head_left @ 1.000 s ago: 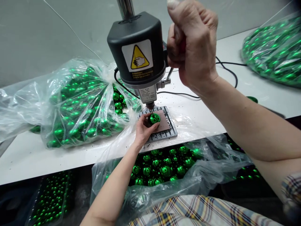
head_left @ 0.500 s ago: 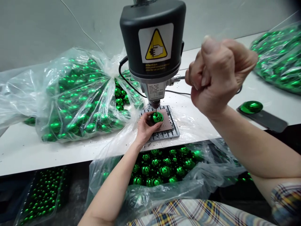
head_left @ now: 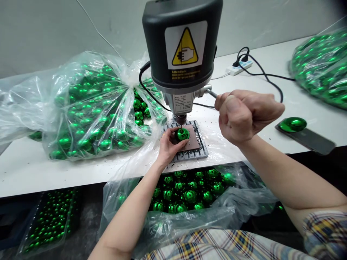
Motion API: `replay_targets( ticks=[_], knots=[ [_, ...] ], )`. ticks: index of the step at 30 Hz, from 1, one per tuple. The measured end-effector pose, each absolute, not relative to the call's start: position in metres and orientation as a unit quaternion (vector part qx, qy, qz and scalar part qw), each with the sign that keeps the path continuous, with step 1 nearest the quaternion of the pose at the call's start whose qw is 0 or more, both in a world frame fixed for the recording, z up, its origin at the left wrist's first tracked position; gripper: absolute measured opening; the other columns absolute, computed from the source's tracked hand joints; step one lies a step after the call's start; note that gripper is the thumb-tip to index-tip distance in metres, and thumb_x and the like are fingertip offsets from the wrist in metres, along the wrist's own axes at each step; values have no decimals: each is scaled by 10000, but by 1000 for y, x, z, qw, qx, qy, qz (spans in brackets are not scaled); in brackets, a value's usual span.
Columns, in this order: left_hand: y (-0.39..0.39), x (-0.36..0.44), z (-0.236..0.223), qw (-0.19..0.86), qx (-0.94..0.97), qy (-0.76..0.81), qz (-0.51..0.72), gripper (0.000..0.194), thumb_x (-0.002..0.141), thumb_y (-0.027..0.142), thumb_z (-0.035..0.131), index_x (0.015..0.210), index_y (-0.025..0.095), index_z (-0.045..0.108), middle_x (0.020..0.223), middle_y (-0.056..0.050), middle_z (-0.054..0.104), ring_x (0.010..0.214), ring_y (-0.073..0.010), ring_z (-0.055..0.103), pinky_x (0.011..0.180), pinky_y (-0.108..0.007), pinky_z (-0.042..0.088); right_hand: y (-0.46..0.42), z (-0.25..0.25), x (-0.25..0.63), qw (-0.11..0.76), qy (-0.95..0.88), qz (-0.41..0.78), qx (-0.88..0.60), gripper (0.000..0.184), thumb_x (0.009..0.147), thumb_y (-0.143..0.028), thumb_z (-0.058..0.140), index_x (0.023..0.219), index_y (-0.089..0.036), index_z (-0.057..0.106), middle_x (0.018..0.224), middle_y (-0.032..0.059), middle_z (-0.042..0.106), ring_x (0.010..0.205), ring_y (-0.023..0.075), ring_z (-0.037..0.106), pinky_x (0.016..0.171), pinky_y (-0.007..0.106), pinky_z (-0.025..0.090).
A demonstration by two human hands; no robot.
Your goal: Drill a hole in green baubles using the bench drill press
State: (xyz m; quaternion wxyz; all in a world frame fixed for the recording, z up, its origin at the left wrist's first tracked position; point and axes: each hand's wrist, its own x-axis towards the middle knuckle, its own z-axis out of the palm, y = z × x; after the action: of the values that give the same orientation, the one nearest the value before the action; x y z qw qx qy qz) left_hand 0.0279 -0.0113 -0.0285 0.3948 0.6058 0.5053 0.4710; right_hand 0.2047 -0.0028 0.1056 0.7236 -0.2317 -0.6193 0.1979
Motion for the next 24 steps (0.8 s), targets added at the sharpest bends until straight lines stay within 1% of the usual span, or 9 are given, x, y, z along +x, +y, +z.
replay_targets(
  ticks=[1, 3, 8, 12, 16, 18, 20, 22, 24],
  knots=[
    [-12, 28, -28, 393, 607, 507, 469, 527, 702, 336, 865, 1155, 191, 638, 954, -42, 690, 813, -162, 609, 705, -286, 496, 0, 102, 204, 751, -614, 144, -193, 616, 859, -342, 667, 468, -195, 214, 444, -35, 209, 389, 98, 219, 442, 342, 223],
    [-12, 28, -28, 388, 611, 512, 464, 522, 708, 335, 861, 1157, 190, 638, 958, -43, 689, 816, -163, 609, 712, -287, 496, 5, 96, 202, 776, -612, 68, -137, 573, 863, -257, 635, 494, -195, 201, 438, -42, 204, 374, 92, 210, 415, 333, 223],
    [-11, 27, -32, 379, 612, 513, 467, 542, 704, 347, 863, 1174, 199, 636, 954, -42, 684, 789, -161, 600, 678, -278, 483, 13, 90, 203, 760, -638, 40, -119, 584, 876, -270, 618, 508, -208, 168, 429, -48, 181, 354, 86, 181, 364, 330, 218],
    [-11, 27, -30, 386, 612, 507, 468, 532, 708, 362, 857, 1163, 201, 632, 921, -31, 681, 784, -165, 608, 685, -283, 488, 16, 90, 206, 732, -678, 26, -52, 494, 847, -139, 573, 544, -207, 189, 432, -56, 202, 357, 87, 177, 363, 319, 183],
    [-13, 26, -26, 384, 614, 504, 471, 518, 706, 362, 856, 1144, 197, 635, 906, -27, 684, 792, -168, 617, 693, -288, 494, 17, 85, 208, 714, -700, 5, -5, 455, 788, -58, 557, 560, -216, 196, 424, -71, 230, 349, 84, 201, 375, 314, 200],
    [-12, 26, -25, 380, 614, 504, 474, 519, 701, 363, 860, 1141, 196, 640, 914, -31, 689, 784, -165, 615, 686, -288, 493, 15, 82, 209, 692, -722, 3, 16, 453, 754, -25, 561, 553, -216, 204, 422, -75, 251, 346, 85, 223, 387, 314, 211],
    [-11, 27, -27, 382, 611, 504, 476, 527, 695, 367, 864, 1140, 196, 641, 901, -29, 691, 758, -159, 610, 663, -283, 490, 13, 85, 208, 695, -719, 25, -2, 466, 754, -21, 575, 529, -207, 211, 422, -74, 252, 345, 82, 239, 390, 312, 207],
    [-9, 28, -28, 389, 606, 504, 476, 530, 687, 369, 868, 1131, 191, 640, 861, -20, 683, 717, -150, 598, 627, -273, 481, 12, 99, 205, 729, -680, 61, -50, 489, 813, -60, 581, 495, -196, 235, 418, -69, 240, 342, 77, 245, 380, 302, 191],
    [-12, 29, -26, 387, 605, 506, 478, 522, 690, 362, 863, 1128, 187, 639, 838, -16, 676, 702, -147, 590, 618, -273, 478, 17, 122, 200, 767, -624, 112, -98, 499, 881, -124, 586, 466, -197, 319, 403, -64, 284, 335, 77, 284, 362, 292, 195]
  ],
)
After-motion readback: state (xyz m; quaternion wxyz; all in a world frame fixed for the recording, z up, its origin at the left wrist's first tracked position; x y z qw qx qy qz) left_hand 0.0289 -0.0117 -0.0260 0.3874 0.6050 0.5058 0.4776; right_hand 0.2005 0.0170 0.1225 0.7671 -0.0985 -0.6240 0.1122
